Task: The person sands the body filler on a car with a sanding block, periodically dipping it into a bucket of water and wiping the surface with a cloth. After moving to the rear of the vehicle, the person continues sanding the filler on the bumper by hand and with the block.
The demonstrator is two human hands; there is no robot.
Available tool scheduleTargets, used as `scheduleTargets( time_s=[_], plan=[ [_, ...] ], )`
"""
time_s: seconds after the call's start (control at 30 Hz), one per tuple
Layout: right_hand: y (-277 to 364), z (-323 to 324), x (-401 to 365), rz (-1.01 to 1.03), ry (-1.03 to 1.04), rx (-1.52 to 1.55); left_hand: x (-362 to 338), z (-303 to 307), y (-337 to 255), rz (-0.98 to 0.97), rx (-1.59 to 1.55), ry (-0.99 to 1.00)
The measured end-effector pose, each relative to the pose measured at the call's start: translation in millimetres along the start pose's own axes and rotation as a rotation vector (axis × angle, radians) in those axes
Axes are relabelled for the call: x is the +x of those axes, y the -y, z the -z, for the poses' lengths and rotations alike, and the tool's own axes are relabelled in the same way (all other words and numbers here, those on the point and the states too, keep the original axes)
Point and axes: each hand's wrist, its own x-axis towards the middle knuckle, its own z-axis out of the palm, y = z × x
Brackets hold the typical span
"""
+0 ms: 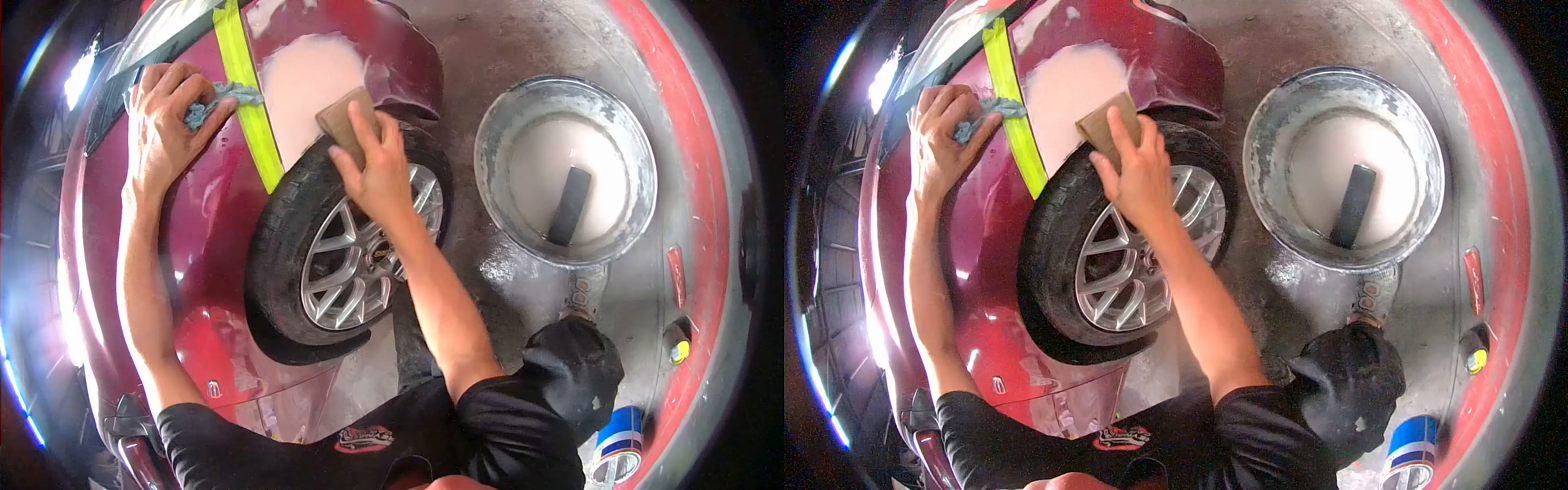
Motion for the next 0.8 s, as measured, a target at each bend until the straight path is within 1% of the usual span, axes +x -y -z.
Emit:
scheduleTargets(
  time_s=[0.03,0.07,0.1,0.17,0.23,0.3,0.33,0.4,0.47,0.5,0.57,0.67,0.7,0.77,0.8],
  plan=[
    [-3,6,14,0.016,0.009,-0.056,0,4,-1,0.001,-0.001,-0.006],
    [-10,10,37,0.004,-0.020,-0.028,0,8,-2,0.002,0.001,-0.020],
    [-16,-15,62,-0.001,-0.092,0.000,1,2,15,-0.032,0.019,0.013],
    [-29,-4,100,-0.118,-0.038,-0.011,0,-3,10,-0.026,0.002,-0.013],
    [-31,-9,85,-0.058,-0.116,-0.109,1,-6,5,-0.027,-0.004,-0.039],
    [-18,-17,39,0.021,-0.152,-0.096,0,-8,5,0.000,-0.005,-0.025],
    [-12,-22,20,0.083,-0.182,-0.014,0,-8,6,-0.010,-0.015,-0.039],
    [-19,-26,33,0.070,-0.181,-0.104,0,-9,7,-0.015,-0.015,-0.040],
    [-27,-26,73,0.064,-0.214,-0.163,0,-8,8,-0.025,-0.012,-0.048],
    [-35,-27,99,-0.007,-0.214,-0.233,1,-8,8,-0.030,-0.009,-0.056],
    [-38,-17,130,-0.158,-0.160,-0.202,-2,-4,6,-0.025,-0.011,-0.051],
    [-41,-28,96,0.000,-0.252,-0.213,3,-4,5,-0.007,-0.015,-0.055],
    [-37,-31,74,0.079,-0.279,-0.116,5,-3,4,-0.009,-0.016,-0.062],
    [-26,-34,43,0.093,-0.284,-0.017,2,-5,4,-0.012,-0.026,-0.053],
    [-28,-35,50,0.089,-0.288,-0.047,1,-6,5,-0.010,-0.018,-0.042]
  ],
)
